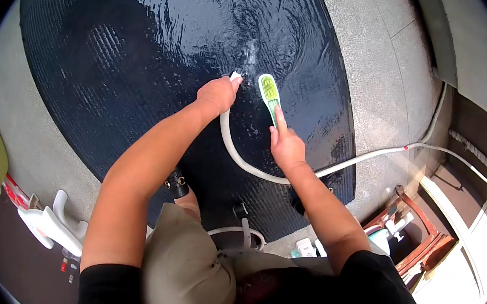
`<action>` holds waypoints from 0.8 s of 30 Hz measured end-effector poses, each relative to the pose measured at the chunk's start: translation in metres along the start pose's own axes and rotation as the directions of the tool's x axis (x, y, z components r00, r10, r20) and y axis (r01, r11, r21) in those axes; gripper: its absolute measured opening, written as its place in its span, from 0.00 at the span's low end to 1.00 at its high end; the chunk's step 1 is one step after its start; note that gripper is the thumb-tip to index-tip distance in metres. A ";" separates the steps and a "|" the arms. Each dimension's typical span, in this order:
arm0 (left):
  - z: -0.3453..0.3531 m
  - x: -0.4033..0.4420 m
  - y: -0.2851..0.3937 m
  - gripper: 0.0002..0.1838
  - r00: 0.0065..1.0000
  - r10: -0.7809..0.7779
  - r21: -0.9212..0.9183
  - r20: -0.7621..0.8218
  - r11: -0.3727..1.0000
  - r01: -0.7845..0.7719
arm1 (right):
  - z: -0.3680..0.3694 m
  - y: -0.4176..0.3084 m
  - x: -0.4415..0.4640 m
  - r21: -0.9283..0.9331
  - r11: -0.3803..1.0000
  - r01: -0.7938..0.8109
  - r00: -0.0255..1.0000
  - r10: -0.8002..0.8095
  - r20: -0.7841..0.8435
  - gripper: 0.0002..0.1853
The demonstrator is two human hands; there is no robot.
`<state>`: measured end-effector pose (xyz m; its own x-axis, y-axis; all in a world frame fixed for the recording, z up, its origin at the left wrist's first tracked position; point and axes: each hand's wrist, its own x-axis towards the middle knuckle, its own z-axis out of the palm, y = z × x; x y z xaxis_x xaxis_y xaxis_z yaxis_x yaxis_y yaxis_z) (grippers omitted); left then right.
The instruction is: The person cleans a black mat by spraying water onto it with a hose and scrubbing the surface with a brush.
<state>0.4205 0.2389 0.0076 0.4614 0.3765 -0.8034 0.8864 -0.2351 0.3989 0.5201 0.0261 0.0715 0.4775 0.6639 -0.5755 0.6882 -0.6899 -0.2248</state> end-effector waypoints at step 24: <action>0.014 -0.022 -0.033 0.29 0.978 0.192 0.036 -0.083 0.981 -0.190 | -0.008 -0.056 0.135 0.104 0.968 0.226 0.880 -0.157 -0.449 0.07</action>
<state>0.3806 0.2260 0.0057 0.6247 0.3976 -0.6721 0.7807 -0.3348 0.5276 0.5503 0.1569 0.0129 0.5570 0.8220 -0.1183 0.7175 -0.5480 -0.4299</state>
